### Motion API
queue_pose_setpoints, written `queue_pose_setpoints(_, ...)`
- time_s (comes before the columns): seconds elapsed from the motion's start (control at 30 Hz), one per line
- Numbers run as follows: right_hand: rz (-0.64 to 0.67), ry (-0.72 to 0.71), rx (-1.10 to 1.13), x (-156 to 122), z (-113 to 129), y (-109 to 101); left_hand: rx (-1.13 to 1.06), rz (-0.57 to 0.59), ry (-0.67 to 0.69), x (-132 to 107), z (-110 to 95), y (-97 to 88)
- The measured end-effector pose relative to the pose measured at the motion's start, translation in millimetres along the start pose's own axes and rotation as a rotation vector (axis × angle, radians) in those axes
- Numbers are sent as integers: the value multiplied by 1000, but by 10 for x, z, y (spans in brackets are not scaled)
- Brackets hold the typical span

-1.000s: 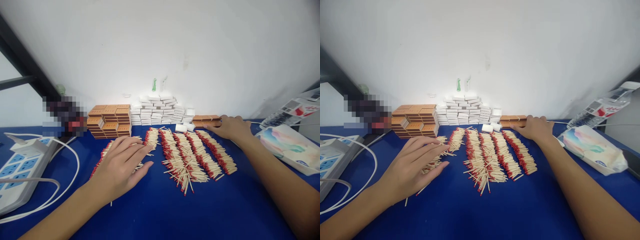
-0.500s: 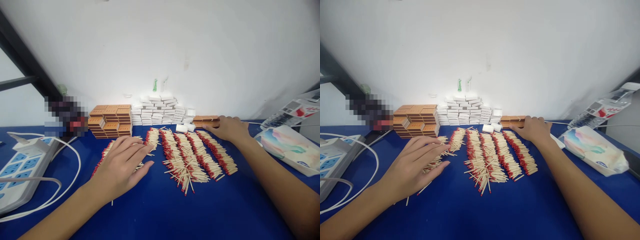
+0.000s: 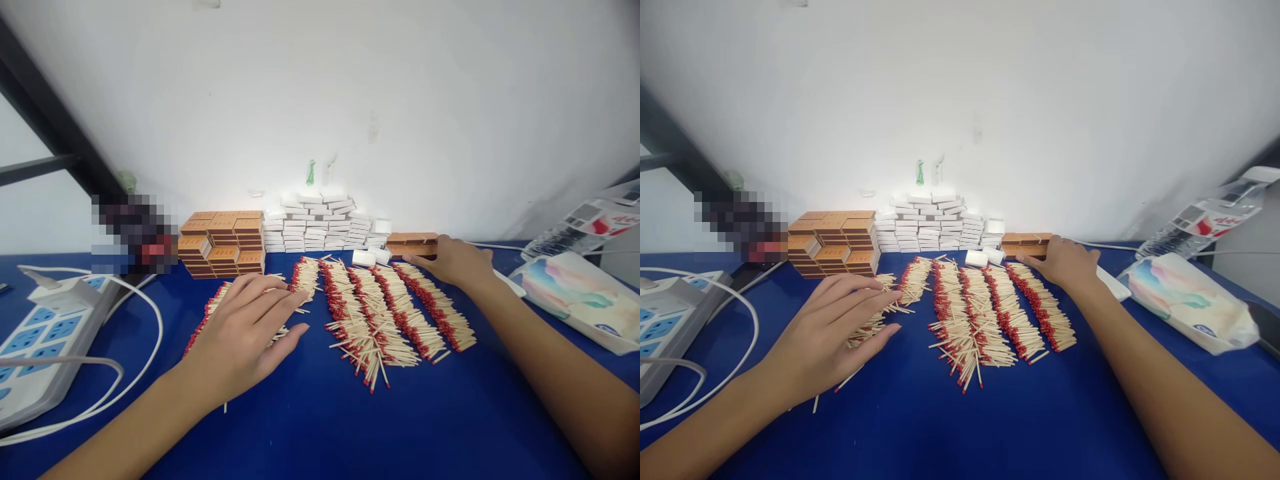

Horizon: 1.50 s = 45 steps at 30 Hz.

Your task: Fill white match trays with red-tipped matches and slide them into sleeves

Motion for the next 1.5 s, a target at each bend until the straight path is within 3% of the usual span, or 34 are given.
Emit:
queue_pose_setpoints(0.37,-11,-24,37,-123,66,-75,4,5,0,-7,8,3)
queue_pose_setpoints(0.47,-92,-58,37,-134,67,-112,4,9,-7,-5,9,4)
queue_pose_setpoints(0.63,-354,-362,136,-233,258,-258,3,15,0,1,24,-3)
queue_pose_setpoints(0.77,-269,-755,286,-356,559,-282,29,1,11,-5,16,-11)
queue_pose_setpoints(0.83,-225,-865,286,-385,672,-261,43,-7,21,-4,-4,-13)
queue_pose_setpoints(0.97,-170,-832,200,-335,783,-218,73,-18,44,9,18,-56)
queue_pose_setpoints(1.07,-133,-810,171,-278,822,-201,132,0,53,10,177,-185)
queue_pose_setpoints(1.2,-114,-823,155,-254,851,-185,97,46,-98,-28,510,-470)
queue_pose_setpoints(1.3,-86,-840,154,-277,856,-191,43,61,-191,-48,634,-641)
queue_pose_setpoints(1.4,-47,-859,155,-312,861,-211,40,68,-178,-19,617,-680)
queue_pose_setpoints(1.5,-24,-870,156,-329,879,-211,31,129,-143,21,575,-592)
Point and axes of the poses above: each hand's wrist, its own x-axis towards the middle knuckle, its own y-axis out of the palm, z = x × y, the point moved 2 cm from there along x, towards the middle knuckle, and after that the axes turned 10 degrees about z, right-handed, at the moved point
